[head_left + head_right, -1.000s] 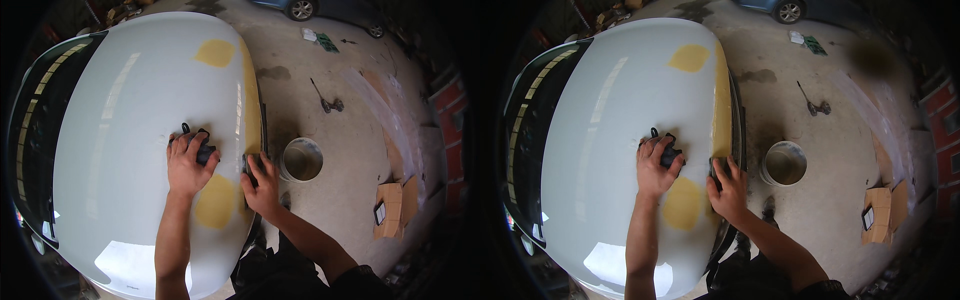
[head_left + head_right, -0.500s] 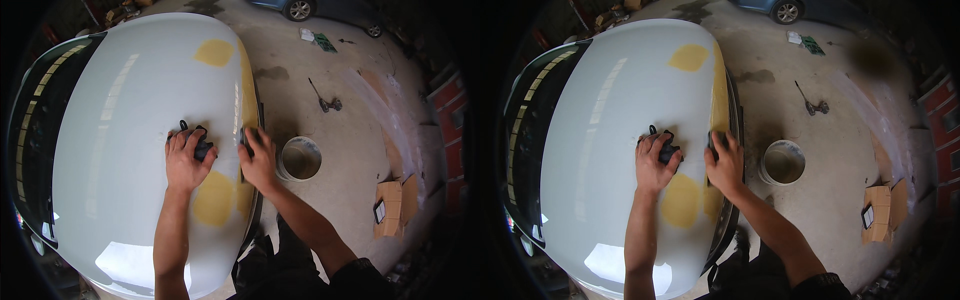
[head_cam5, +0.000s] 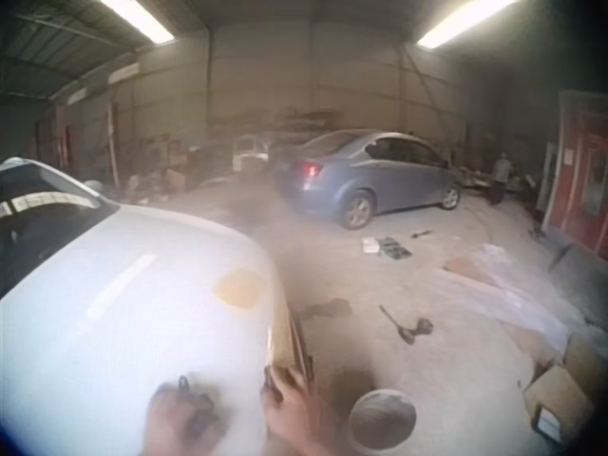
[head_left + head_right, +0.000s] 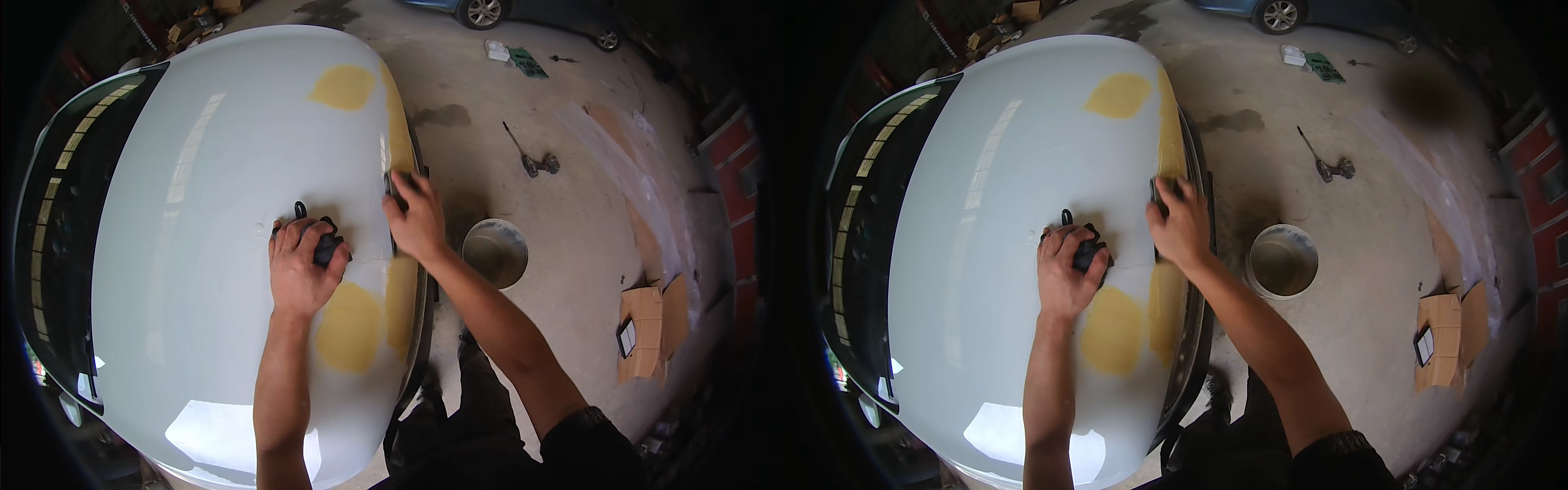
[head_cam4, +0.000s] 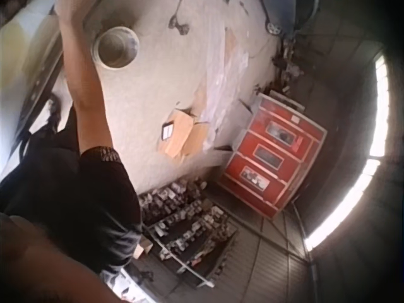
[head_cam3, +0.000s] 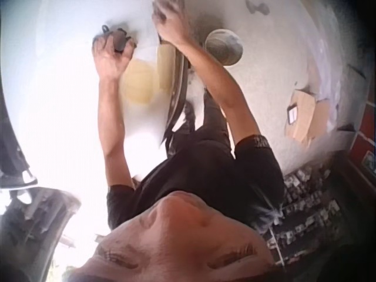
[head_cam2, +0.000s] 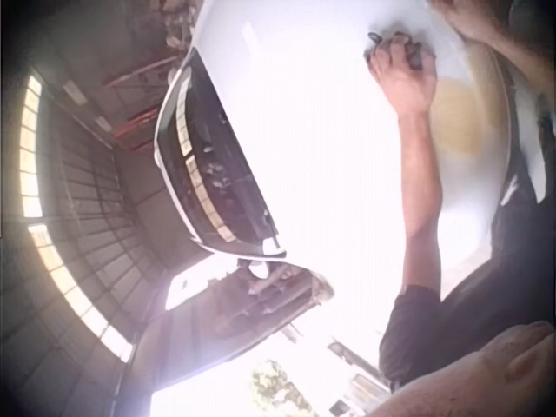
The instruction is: The person sands the hood of a white car using a sanding block and a cloth, repeatedly dipping the block into a bucket of water. The person wipes the surface and continues sanding different areas of the hood.
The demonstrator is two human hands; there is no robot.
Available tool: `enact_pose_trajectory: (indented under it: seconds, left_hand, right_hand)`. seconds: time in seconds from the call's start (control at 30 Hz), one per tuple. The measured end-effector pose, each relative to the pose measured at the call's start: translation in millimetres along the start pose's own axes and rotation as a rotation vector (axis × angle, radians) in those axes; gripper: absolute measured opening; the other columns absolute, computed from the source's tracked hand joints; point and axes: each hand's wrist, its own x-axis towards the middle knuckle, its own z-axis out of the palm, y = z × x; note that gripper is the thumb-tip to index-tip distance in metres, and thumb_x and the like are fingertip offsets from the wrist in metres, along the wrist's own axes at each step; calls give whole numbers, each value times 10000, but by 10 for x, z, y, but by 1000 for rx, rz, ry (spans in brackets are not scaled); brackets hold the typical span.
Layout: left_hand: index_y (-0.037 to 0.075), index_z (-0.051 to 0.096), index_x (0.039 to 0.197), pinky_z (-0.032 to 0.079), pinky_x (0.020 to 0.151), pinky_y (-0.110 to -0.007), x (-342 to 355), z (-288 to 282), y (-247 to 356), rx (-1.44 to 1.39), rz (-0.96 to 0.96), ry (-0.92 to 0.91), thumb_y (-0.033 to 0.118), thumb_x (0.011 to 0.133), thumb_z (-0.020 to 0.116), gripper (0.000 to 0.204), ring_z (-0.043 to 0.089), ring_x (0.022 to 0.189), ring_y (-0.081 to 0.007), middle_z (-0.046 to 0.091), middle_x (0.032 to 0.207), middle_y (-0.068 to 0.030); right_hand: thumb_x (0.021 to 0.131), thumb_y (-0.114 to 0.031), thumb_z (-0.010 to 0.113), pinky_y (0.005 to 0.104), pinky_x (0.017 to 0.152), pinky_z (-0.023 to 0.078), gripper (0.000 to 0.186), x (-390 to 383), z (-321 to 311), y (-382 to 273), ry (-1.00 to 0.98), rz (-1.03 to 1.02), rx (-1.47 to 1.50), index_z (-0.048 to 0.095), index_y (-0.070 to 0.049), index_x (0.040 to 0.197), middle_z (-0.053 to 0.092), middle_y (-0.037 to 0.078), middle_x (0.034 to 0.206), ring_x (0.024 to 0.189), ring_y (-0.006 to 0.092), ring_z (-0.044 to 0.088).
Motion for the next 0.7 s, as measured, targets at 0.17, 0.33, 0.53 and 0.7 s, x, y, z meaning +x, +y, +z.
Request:
enact_pose_trajectory:
  seconds: [0.17, 0.33, 0.53, 0.7]
  left_hand:
    - [123, 679, 1043, 431, 1048, -523, -15, -5, -33, -11, 4, -14, 251, 774, 800, 321, 626, 1037, -300, 669, 1106, -73]
    - [123, 681, 1023, 437, 1034, -519, 1, 1, -21, 22, 26, 26, 226, 770, 799, 298, 624, 1025, -299, 668, 1097, -63]
    - [122, 679, 1020, 432, 1049, -527, 5, -11, -12, 6, 31, 19, 225, 769, 799, 297, 624, 1033, -299, 666, 1097, -63]
    - [124, 676, 1033, 426, 1064, -539, -13, -2, -22, 7, 5, -4, 232, 772, 798, 308, 624, 1040, -299, 664, 1097, -69]
  right_hand:
    - [845, -234, 749, 506, 1021, 471, 503, -1015, -407, -91, -130, -154, 72, 675, -127, 1331, 550, 233, 1388, 1178, 456, 568]
    - [884, -308, 678, 483, 980, 514, 471, 423, 224, 282, -114, 26, 46, 681, -123, 1317, 580, 186, 1352, 1144, 443, 590]
    - [881, -287, 694, 495, 1018, 485, 501, -18, -128, -155, -36, -6, -38, 657, -124, 1353, 558, 203, 1369, 1176, 440, 566]
    - [830, -208, 757, 520, 1014, 462, 531, -508, -293, -200, -102, -65, 74, 661, -96, 1340, 537, 259, 1347, 1198, 446, 555]
